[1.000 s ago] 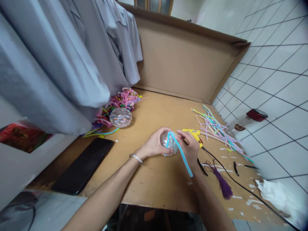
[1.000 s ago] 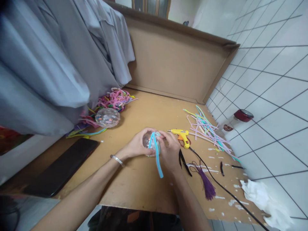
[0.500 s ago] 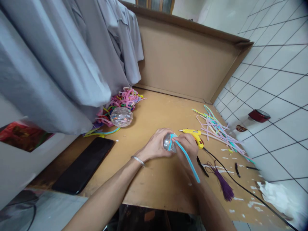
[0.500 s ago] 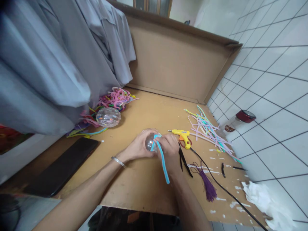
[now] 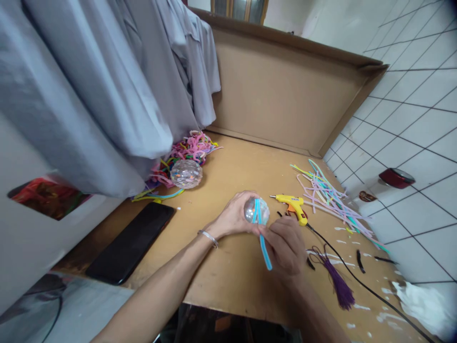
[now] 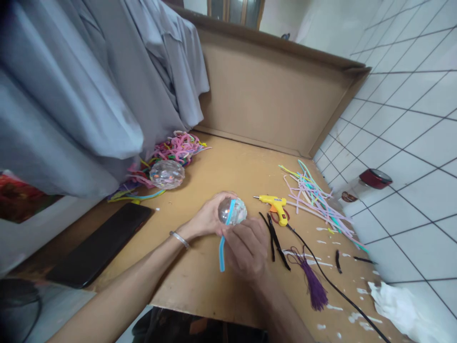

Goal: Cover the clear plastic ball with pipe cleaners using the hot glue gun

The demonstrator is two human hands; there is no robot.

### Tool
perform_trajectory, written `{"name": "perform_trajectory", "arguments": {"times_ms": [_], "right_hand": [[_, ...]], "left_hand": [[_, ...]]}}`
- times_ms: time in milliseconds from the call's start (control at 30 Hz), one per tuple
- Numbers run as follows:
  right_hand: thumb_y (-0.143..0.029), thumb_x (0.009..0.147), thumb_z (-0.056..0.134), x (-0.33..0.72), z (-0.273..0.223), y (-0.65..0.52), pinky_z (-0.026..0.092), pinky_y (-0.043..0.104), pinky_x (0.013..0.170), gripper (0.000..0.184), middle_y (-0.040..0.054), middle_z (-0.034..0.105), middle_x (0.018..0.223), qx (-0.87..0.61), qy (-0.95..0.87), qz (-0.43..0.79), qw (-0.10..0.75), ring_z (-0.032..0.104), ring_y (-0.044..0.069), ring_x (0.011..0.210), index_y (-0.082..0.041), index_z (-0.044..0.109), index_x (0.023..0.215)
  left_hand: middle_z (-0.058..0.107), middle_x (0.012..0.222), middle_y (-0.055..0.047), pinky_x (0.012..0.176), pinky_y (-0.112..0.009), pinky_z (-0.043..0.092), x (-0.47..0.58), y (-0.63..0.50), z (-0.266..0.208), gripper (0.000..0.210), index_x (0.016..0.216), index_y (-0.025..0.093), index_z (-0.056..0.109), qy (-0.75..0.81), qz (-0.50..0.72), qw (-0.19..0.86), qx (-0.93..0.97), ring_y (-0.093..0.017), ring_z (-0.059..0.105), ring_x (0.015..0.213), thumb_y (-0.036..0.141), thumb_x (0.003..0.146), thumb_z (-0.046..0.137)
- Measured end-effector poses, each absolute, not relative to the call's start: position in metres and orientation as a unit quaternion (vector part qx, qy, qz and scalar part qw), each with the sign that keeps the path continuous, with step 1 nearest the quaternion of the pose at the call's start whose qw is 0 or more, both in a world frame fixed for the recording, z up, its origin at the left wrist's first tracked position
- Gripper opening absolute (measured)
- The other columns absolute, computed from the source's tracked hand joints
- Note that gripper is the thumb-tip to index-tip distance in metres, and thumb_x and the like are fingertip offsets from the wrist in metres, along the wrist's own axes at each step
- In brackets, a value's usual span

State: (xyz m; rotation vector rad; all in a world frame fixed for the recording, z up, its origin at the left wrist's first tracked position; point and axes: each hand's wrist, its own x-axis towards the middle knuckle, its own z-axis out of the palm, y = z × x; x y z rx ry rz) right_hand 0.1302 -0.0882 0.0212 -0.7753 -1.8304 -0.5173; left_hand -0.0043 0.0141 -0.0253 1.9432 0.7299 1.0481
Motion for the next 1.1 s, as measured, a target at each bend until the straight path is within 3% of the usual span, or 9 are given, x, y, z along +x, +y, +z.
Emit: {"name": "perform_trajectory", "arguments": {"times_ms": [133, 267, 400, 500, 633, 833, 1100], "right_hand": [[-0.016, 0.091, 0.063, 0.131, 0.017, -0.079, 0.048, 0.037, 0.079, 0.024, 0.0040, 0.069, 0.087, -0.368, -0.771, -0.190, 0.484, 0.064, 0.020, 0.085, -0.023, 0.063, 0.113], [-0.033, 0.092, 0.062, 0.142, 0.007, -0.065, 0.049, 0.043, 0.089, 0.041, 0.0083, 0.069, 0.107, -0.477, -0.724, -0.123, 0.482, 0.064, 0.025, 0.099, -0.027, 0.056, 0.133], [-0.043, 0.083, 0.072, 0.151, 0.002, -0.059, 0.051, 0.045, 0.093, 0.050, 0.0083, 0.066, 0.114, -0.535, -0.658, 0.018, 0.530, 0.063, 0.026, 0.108, -0.027, 0.061, 0.129], [-0.047, 0.087, 0.066, 0.153, -0.003, -0.053, 0.051, 0.045, 0.096, 0.041, 0.0091, 0.067, 0.116, -0.557, -0.595, 0.109, 0.568, 0.063, 0.026, 0.111, -0.024, 0.067, 0.121], [-0.059, 0.092, 0.050, 0.157, -0.014, -0.041, 0.051, 0.047, 0.098, 0.048, 0.0125, 0.071, 0.117, -0.573, -0.463, 0.248, 0.629, 0.065, 0.027, 0.112, -0.020, 0.070, 0.110], [-0.073, 0.081, 0.057, 0.161, -0.023, -0.029, 0.057, 0.040, 0.077, 0.058, 0.0107, 0.076, 0.091, -0.518, -0.358, 0.396, 0.669, 0.071, 0.026, 0.087, -0.018, 0.072, 0.089], [-0.062, 0.093, 0.046, 0.159, -0.016, -0.037, 0.055, 0.035, 0.080, 0.049, 0.0063, 0.075, 0.094, -0.521, -0.474, 0.328, 0.630, 0.068, 0.021, 0.087, -0.021, 0.072, 0.095]], "left_hand": [[0.065, 0.122, -0.010, 0.104, -0.045, 0.049, -0.007, 0.014, -0.023, 0.068, 0.117, 0.020, 0.057, 0.292, 0.425, 0.460, 0.723, -0.029, 0.062, 0.115, 0.025, 0.055, 0.086], [0.066, 0.119, -0.009, 0.099, -0.043, 0.050, -0.011, 0.014, -0.013, 0.072, 0.116, 0.019, 0.056, 0.282, 0.422, 0.530, 0.680, -0.026, 0.064, 0.110, 0.028, 0.052, 0.088], [0.068, 0.114, -0.008, 0.090, -0.041, 0.054, -0.014, 0.014, -0.009, 0.070, 0.116, 0.020, 0.056, 0.253, 0.400, 0.609, 0.636, -0.025, 0.067, 0.101, 0.034, 0.054, 0.087], [0.067, 0.121, -0.010, 0.092, -0.041, 0.055, -0.013, 0.012, -0.011, 0.075, 0.118, 0.020, 0.056, 0.233, 0.390, 0.617, 0.643, -0.027, 0.067, 0.106, 0.036, 0.053, 0.089], [0.062, 0.131, -0.012, 0.106, -0.046, 0.049, -0.009, 0.006, -0.016, 0.073, 0.119, 0.020, 0.057, 0.206, 0.425, 0.502, 0.724, -0.030, 0.061, 0.121, 0.032, 0.054, 0.089], [0.061, 0.130, -0.013, 0.107, -0.053, 0.045, -0.005, 0.001, -0.018, 0.062, 0.122, 0.024, 0.052, 0.138, 0.464, 0.264, 0.834, -0.029, 0.058, 0.122, 0.034, 0.069, 0.082], [0.061, 0.131, -0.013, 0.110, -0.055, 0.040, -0.006, 0.004, -0.021, 0.065, 0.125, 0.025, 0.051, 0.135, 0.465, 0.212, 0.849, -0.031, 0.057, 0.124, 0.038, 0.070, 0.081]]}}
